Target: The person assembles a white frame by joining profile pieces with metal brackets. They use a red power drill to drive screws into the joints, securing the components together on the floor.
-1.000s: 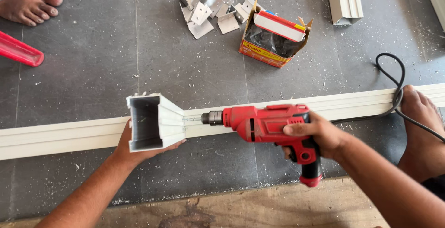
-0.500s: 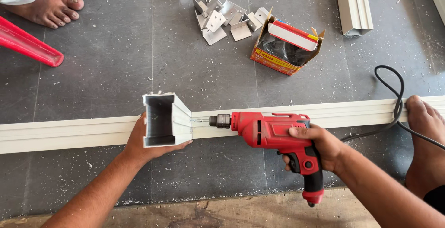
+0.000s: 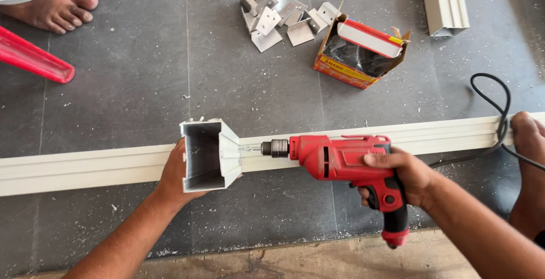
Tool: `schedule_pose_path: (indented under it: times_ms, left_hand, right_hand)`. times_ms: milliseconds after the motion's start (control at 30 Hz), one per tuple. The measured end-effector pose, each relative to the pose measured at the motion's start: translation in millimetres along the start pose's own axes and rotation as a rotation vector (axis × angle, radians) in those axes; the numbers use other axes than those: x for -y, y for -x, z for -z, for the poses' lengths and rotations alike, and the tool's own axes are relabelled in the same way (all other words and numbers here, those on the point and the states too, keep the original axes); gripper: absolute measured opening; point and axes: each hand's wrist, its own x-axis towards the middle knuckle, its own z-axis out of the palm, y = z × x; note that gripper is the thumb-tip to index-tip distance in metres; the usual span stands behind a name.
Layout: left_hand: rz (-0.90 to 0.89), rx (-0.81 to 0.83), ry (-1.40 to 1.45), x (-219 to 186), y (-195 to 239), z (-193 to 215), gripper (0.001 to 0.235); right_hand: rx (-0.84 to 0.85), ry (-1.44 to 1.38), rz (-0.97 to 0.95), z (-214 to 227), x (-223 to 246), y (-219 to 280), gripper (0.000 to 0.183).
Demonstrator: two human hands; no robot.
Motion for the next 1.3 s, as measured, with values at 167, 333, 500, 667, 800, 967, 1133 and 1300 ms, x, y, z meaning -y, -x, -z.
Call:
schedule_pose_path:
  times_ms: [167, 333, 500, 667, 800, 967, 1133, 1300]
  left_hand:
    - [-0.033, 0.024, -0.204, -2, -5, 3, 0.036]
    - [-0.054, 0.038, -0.141, -11, -7, 3, 0.041]
    - [-0.048, 0.034, -0.134, -14, -9, 5, 0.049]
    - [-0.05, -0.003, -0.145, -14, -9, 10, 0.055]
    - [0.226, 0.061, -0.101, -21, -7, 10, 0.064]
    - [0.564, 0.053, 0.004, -38, -13, 8, 0.084]
    - [0.607, -0.052, 0.031, -50, -14, 4, 0.087]
    - [0.583, 0.186, -0.102, -76, -17, -40, 0.063]
  right_hand:
    - [-0.005, 0.028, -0.003, -5, 12, -1, 0.055]
    - [0.001, 0.019, -0.017, -7, 10, 1, 0.056]
    - [0.005, 0.094, 0.039, -9, 10, 0, 0.059]
    - [0.025, 0.07, 0.056, -12, 11, -3, 0.058]
    - [0.025, 0.042, -0.003, -13, 6, -1, 0.053]
    - [0.006, 0.053, -0.004, -16, 5, 4, 0.051]
    - [0.064, 0.071, 0.055, -13, 7, 10, 0.051]
    - [-0.01, 0.181, 0.152, 35, 22, 33, 0.059]
